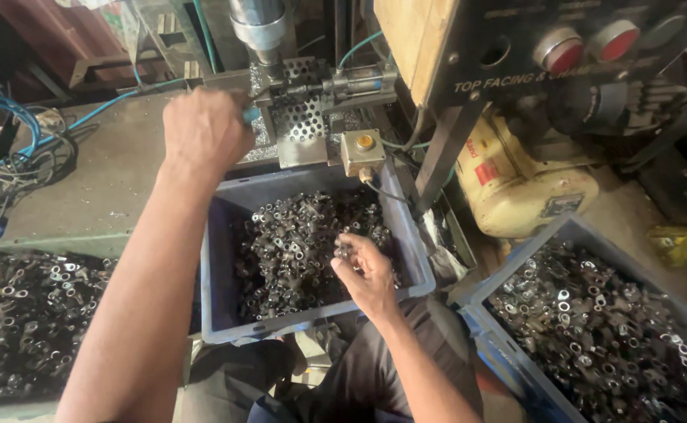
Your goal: The person picks small machined metal fittings from a bin, seats them one at a time into the fixture of a top facing and chamfering machine, and moves processed parts into a separate bin, occasionally using a rod to poke or reposition parts in the bins.
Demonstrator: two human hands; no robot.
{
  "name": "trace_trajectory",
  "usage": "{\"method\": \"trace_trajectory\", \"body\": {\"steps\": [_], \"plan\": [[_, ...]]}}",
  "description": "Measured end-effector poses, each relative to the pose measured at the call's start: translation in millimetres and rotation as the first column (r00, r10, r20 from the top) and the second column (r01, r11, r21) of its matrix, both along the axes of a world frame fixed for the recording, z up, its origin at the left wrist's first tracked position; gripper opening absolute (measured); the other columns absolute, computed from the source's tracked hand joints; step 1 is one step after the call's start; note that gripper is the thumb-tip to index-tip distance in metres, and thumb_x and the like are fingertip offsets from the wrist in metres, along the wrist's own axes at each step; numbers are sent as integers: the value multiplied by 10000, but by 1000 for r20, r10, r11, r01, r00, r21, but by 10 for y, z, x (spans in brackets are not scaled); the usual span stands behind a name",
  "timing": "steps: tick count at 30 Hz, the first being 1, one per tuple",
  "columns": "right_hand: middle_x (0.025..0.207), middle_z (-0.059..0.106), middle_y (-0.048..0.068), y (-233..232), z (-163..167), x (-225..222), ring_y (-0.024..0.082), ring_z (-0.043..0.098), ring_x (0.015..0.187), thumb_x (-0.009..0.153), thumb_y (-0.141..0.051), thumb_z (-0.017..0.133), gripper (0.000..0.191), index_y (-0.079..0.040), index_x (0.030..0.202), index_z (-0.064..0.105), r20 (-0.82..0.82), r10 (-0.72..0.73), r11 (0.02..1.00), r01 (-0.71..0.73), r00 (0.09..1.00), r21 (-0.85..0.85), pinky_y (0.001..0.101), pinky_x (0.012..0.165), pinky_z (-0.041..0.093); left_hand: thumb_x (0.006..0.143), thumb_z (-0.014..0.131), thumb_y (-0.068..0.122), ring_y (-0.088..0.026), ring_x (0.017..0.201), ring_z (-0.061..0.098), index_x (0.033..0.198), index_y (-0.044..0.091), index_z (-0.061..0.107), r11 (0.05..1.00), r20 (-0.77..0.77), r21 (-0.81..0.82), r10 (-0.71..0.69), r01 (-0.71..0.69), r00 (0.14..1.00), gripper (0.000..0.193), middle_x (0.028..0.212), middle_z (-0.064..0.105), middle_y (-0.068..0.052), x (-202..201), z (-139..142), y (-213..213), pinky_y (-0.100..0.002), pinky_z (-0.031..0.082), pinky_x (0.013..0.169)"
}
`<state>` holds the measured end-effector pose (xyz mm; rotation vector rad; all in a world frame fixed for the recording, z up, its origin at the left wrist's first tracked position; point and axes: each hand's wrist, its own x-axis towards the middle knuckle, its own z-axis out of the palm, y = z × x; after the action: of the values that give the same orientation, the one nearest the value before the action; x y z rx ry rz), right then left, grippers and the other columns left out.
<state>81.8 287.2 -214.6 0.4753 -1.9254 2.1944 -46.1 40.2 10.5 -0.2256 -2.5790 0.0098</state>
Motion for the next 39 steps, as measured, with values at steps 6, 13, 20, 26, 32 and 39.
{"method": "trace_trajectory", "body": {"steps": [6,13,20,26,32,39], "plan": [[1110,727,65,-34,56,-13,108,673,910,989,-32,674,339,7,1325,660,84,-52,998,49,995,36,264,829,571,767,692,169,-360,717,733,837,183,801,996,-1,-80,-45,45,999,130,773,738,-170,-134,158,163,-455,561,642],[1145,731,66,-52,139,-9,81,698,948,944,-15,629,436,-35,1361,504,74,-72,997,73,995,-10,230,819,575,809,664,147,-346,788,754,773,99,781,984,92,-170,64,-48,994,132,811,751,-185,-246,146,244,-432,570,692],[1063,781,50,-58,145,-7,55,649,793,929,-2,707,291,-3,1214,647,-21,-170,965,170,985,201,233,703,550,815,674,139,-338,803,758,791,95,783,983,104,-178,73,-54,992,120,824,758,-181,-293,138,293,-431,575,701],[1091,759,45,-61,101,-7,64,686,887,941,-7,664,310,-7,1245,603,9,-134,986,133,991,97,233,778,571,850,704,192,-336,814,759,793,74,786,985,168,-165,84,-56,982,155,841,762,-182,-360,95,269,-431,580,726],[1076,780,58,-58,140,12,86,710,890,956,-22,671,253,-2,1206,641,65,-84,990,76,994,121,246,781,577,794,727,142,-416,897,714,941,67,795,962,148,272,-67,25,987,178,927,733,-248,-462,-235,-91,-473,561,825],[1012,791,69,-67,151,-10,70,703,838,951,-40,707,222,-1,1169,702,126,-114,981,92,985,169,234,719,571,834,798,196,-385,920,735,1106,79,768,701,131,712,-196,45,972,297,998,750,-202,287,-1188,-411,-433,561,808]]}}
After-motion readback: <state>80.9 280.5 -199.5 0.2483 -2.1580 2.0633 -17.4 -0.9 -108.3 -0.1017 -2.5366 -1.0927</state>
